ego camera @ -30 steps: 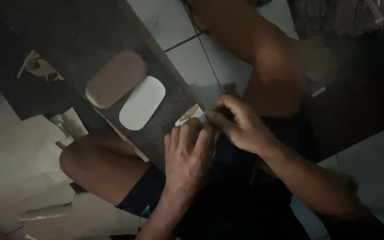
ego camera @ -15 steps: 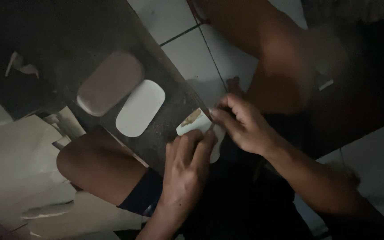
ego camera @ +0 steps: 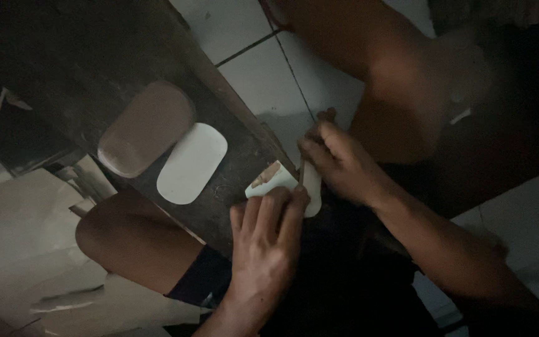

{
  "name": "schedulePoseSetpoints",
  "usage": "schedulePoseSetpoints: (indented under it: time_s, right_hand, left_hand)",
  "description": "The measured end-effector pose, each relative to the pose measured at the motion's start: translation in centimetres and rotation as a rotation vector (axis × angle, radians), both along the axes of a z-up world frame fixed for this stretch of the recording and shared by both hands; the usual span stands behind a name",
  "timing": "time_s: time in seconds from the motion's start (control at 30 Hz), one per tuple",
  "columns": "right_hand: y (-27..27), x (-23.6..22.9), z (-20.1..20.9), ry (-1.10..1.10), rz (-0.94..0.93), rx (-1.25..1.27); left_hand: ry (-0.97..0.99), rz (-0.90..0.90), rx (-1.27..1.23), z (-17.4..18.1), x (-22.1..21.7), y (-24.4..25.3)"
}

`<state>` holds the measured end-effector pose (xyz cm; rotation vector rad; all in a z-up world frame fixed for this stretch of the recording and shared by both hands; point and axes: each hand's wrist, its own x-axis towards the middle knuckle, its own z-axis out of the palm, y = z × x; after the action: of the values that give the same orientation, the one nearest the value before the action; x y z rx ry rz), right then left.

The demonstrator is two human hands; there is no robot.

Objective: The person sits on the floor and uses a hammer to repeatedly tap and shape a small white sole piece on a wooden board. They adjust the piece's position and continue hammering to refine its edges.

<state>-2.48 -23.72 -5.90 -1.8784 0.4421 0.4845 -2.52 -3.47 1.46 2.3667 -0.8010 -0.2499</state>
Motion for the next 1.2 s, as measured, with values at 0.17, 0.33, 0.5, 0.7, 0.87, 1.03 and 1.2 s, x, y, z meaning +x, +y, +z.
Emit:
schedulePoseSetpoints:
  time_s: [0.17, 0.33, 0.5, 0.7, 0.87, 1.03, 1.2]
  right_hand:
    - [-1.4, 0.2, 0.1, 0.067, 0.012, 0.018]
    - [-3.8, -4.6, 4.1, -0.090, 0.073, -0.145]
    - [-3.0, -11.4, 7.3, 0.802, 0.691, -0.473]
    - [-3.9, -13.5, 8.6, 0.812, 0.786, -0.440]
    - [-3.8, -12.6, 9.9, -0.540, 0.395, -0.426]
    - [-2.5, -8.2, 7.9, -0.504, 0.526, -0.496]
    - [-0.3, -5.5, 8.8, -0.857, 0.526, -0.519]
  left_hand:
    - [-0.125, -0.006, 0.060, -0.4, -0.1, -0.7]
    - [-0.134, 0.058, 0.038, -0.4, -1.9, 0.6]
    - [-0.119, 0.089, 0.090, -0.4, -4.3, 2.8]
    - [-0.119, 0.045, 0.025, -1.2, -5.0, 3.6]
    - [-0.383, 0.063, 0.000, -3.4, -4.5, 2.5]
    - [-0.289, -0.013, 0.043, -3.0, -5.5, 4.2]
    - [-0.306, 0.021, 0.020, -2.3, -4.8, 4.2]
